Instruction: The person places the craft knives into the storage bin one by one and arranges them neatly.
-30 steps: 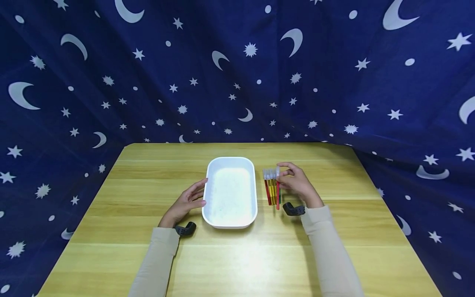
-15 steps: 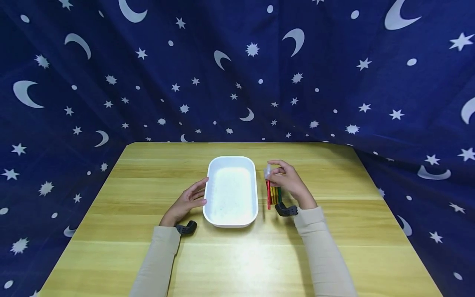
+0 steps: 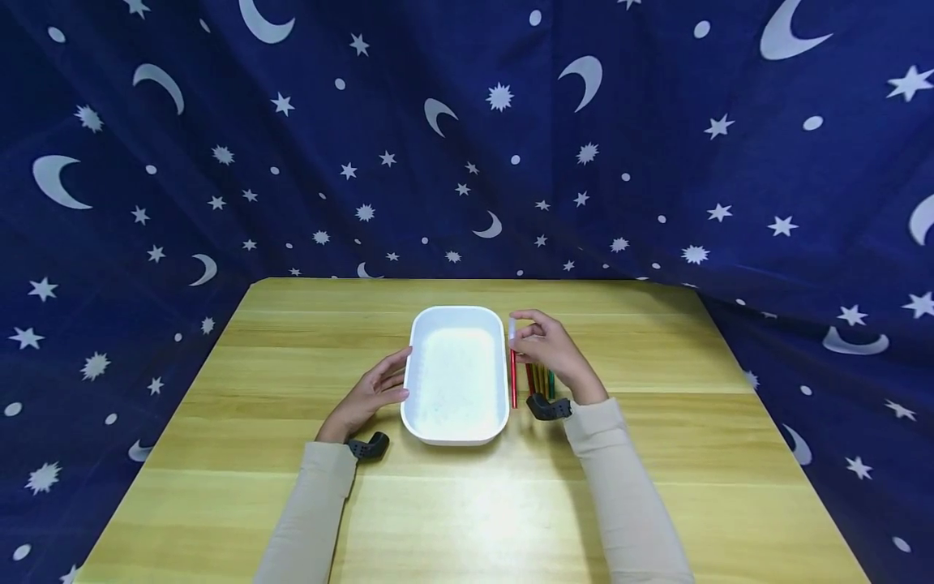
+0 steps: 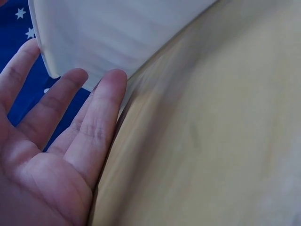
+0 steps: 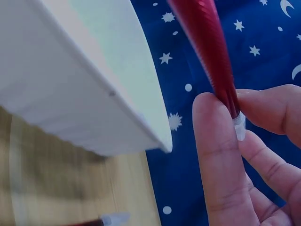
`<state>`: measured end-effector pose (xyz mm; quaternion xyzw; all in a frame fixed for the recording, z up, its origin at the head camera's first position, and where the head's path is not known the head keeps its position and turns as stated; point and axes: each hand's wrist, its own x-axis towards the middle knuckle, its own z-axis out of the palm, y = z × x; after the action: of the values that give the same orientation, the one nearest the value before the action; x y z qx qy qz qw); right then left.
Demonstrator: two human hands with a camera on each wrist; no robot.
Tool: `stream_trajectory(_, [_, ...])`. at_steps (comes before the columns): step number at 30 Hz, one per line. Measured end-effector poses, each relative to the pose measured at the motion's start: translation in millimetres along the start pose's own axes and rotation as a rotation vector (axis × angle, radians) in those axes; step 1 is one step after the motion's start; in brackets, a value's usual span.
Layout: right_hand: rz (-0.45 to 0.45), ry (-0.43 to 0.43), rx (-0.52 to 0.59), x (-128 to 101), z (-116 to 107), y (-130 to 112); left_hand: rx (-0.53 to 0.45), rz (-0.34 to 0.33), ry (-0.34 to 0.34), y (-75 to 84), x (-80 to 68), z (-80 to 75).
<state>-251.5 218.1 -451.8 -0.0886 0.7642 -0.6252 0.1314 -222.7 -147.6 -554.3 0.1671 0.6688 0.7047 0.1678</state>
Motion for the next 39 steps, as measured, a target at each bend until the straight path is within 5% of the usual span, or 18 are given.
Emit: stream_trajectory(39, [0.061, -0.103, 0.016, 43.6, 62.6, -7.0, 0.023, 0.009, 0.004, 1.3, 1.4, 1.2])
